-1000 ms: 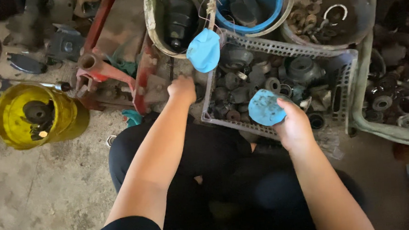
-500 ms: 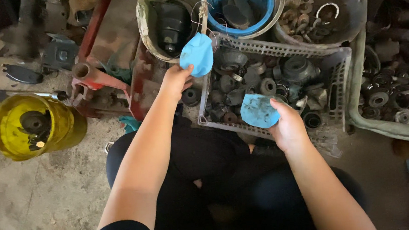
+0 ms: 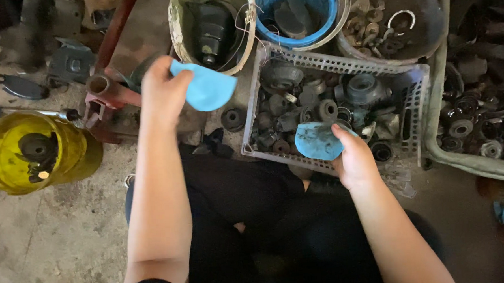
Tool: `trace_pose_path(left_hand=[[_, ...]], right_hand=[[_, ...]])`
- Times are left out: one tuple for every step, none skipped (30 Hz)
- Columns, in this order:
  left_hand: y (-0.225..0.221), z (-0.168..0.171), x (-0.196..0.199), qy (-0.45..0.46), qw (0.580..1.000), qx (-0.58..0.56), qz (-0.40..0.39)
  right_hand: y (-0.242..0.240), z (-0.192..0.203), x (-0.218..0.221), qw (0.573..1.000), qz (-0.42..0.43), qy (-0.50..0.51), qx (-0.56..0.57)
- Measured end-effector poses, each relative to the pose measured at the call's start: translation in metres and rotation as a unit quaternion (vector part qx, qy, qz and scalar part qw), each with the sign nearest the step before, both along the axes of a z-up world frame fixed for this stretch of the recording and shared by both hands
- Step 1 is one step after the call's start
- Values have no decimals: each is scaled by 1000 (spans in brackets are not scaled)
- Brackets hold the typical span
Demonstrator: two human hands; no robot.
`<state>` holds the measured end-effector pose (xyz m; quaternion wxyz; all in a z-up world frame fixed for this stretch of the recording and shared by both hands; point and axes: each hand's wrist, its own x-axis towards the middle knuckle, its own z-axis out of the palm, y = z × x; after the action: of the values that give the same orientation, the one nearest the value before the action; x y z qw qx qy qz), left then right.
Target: Cleaning and wiping down various car components, including brake pads and bearings, using a cloth.
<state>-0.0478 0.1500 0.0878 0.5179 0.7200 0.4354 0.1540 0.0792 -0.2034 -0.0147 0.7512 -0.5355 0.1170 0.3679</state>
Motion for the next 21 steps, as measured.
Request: trace_pose_path(left_hand=[[-1, -2, -3, 1, 1000, -1, 1], [-1, -4, -7, 63, 986, 148, -42], [-1, -5, -11, 123, 944, 293, -84], [-13, -6, -4, 124, 944, 294, -84], [-25, -7, 2, 222, 895, 365, -126], [-37, -8, 8, 316, 830, 429, -166], [-40, -39, 21, 317, 830, 428, -167], [-44, -71, 32, 359, 833, 353, -228], [-48, -103, 42, 397, 828, 273, -286], [-42, -145, 48, 397, 829, 271, -284], [-37, -186, 53, 382, 827, 243, -335], [-30, -225, 62, 362, 822, 216, -383], [-20, -228, 59, 360, 824, 217, -380], [-11, -231, 59, 329, 839, 208, -382], [-2, -235, 59, 296, 852, 198, -383], [-3, -218, 58, 297, 851, 198, -385], [-3, -202, 57, 300, 871, 194, -338], [-4, -187, 52, 305, 889, 188, -287], [-9, -196, 49, 307, 888, 185, -287], [-10, -202, 50, 333, 881, 192, -277], [-11, -207, 51, 359, 872, 198, -266]], right_hand=[[-1, 1, 0, 1000, 1, 1, -1], [0, 2, -1, 1000, -1, 0, -1], [2, 3, -2, 1000, -3, -2, -2], [1, 1, -1, 1000, -3, -1, -1], [0, -2, 0, 1000, -4, -3, -3], [-1, -5, 0, 1000, -4, -4, -6], [1, -5, 0, 1000, -4, -2, -6], [2, -4, -1, 1000, -2, -2, -1], [3, -3, -3, 1000, -1, -2, 4], [2, -7, -4, 1000, 2, -2, 2], [0, -9, -5, 1000, 1, -2, 3], [-1, -11, -2, 1000, 1, -5, 5], [0, -11, 0, 1000, 4, -8, 6], [-1, -10, 2, 1000, -2, -5, -1], [-1, -10, 5, 1000, -8, -2, -7], [-1, -6, 4, 1000, -10, -1, -8], [0, -2, 2, 1000, -15, 1, -10], [1, 1, 0, 1000, -17, 5, -13], [-2, -2, -3, 1000, -17, 7, -15], [-2, -4, -3, 1000, -13, 0, 1], [-3, -6, -2, 1000, -10, -6, 17]])
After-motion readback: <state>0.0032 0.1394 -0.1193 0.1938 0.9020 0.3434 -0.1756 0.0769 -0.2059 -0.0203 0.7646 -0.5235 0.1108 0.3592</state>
